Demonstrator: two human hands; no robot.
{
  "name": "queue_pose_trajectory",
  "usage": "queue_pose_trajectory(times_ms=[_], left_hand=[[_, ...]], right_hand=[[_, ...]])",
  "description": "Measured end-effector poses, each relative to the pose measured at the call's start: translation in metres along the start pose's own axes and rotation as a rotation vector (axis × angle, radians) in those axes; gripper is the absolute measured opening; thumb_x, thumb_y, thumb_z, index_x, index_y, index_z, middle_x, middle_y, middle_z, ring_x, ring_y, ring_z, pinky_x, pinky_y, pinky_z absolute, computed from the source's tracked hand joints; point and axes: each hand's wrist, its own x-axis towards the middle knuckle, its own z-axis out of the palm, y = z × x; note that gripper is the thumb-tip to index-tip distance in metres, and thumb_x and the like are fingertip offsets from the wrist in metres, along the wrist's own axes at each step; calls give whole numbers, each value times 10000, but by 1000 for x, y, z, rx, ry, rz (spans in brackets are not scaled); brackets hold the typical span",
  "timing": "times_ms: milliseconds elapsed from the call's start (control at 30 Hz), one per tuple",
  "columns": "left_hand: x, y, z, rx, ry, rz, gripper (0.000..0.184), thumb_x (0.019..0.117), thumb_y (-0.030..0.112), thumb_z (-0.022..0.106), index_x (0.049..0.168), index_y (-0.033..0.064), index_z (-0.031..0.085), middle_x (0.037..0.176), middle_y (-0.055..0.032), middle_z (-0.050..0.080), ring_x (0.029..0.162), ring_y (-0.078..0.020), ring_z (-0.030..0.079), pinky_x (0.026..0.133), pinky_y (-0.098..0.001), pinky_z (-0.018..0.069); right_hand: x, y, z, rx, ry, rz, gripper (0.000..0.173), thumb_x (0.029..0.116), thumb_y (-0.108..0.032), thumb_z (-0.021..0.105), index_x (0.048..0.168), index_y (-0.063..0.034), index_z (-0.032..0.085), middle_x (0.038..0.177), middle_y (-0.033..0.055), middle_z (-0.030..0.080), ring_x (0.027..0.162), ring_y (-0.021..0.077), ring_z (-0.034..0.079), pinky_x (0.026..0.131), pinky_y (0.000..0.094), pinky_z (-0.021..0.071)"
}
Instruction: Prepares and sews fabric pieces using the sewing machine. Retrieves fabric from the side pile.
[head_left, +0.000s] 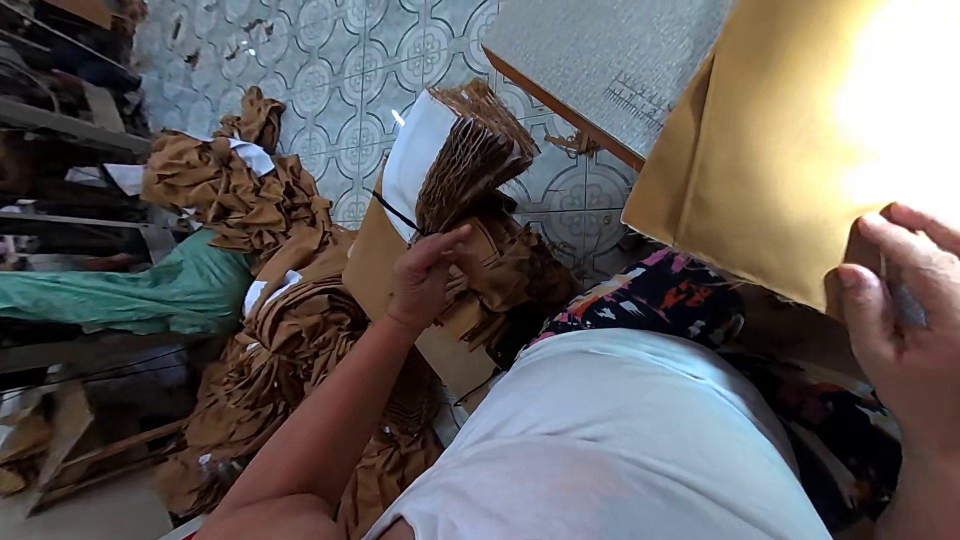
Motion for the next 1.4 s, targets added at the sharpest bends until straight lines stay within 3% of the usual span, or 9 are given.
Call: queue_pose_trajectory(times_ms=[167,267,367,433,500,567,767,900,1400], left_hand=[[63,101,17,-289,-152,280,252,1076,297,536,1300,220,624,1128,120,701,975,48,664,850,-170,571],[102,160,69,-632,-355,396,295,1059,237,578,1351,210,544,1072,84,712,938,33,681,832,-151,576],[146,198,114,-687,-355,406,397,1025,92,606,1383,146,443,1054,58,719,867,16,693,782,-167,595],[178,209,136,-681,-396,364,402,1001,12,603,1379,65,477,1037,-6,730,817,-28,703,730,-201,610],[208,209,156,-613,-487,370,272,1009,9,588,1278,40,620,1117,-25,723,882,-40,690,785,-208,600],[234,205,181,-552,-569,397,183,1013,31,589,1116,38,739,1079,-21,745,967,-31,687,882,-205,568],[299,205,235,-174,-607,472,176,1007,120,606,1030,92,778,1039,-37,751,1004,-102,685,937,-312,534],[328,210,242,-37,-592,567,202,1009,121,589,1085,88,773,1105,-79,749,1074,-207,695,986,-416,523],[310,185,250,-231,-538,878,116,935,192,729,907,111,807,923,-18,771,915,-89,704,874,-277,530]], right_hand=[[11,-20,-17,35,48,-14,428,1054,-371,503,1321,-87,680,1409,178,624,1287,430,572,979,646,441],[10,-37,-24,515,204,50,527,1110,-446,371,1349,-64,644,1402,101,635,1291,219,585,1063,412,466],[5,-70,-26,1150,104,186,744,989,-693,414,1521,-174,447,1333,-59,668,1197,75,639,1018,304,541],[3,-85,-24,1249,114,225,770,1011,-467,595,1562,-36,273,1243,6,704,1126,96,689,989,310,584],[6,-92,-22,1103,235,327,772,971,-103,679,1534,107,193,1083,86,751,958,127,753,863,300,644],[13,-87,-20,909,306,433,788,923,-15,693,1541,107,219,974,89,758,851,118,759,783,278,653],[56,-47,-21,606,109,640,463,952,-135,693,1393,-52,583,837,38,731,674,67,686,659,262,599],[82,-32,-22,643,139,681,424,956,-97,708,1358,-29,592,823,67,717,658,101,671,655,306,591],[20,-66,-24,363,7,590,465,969,-247,646,1366,-4,636,807,23,726,610,51,659,603,216,585]])
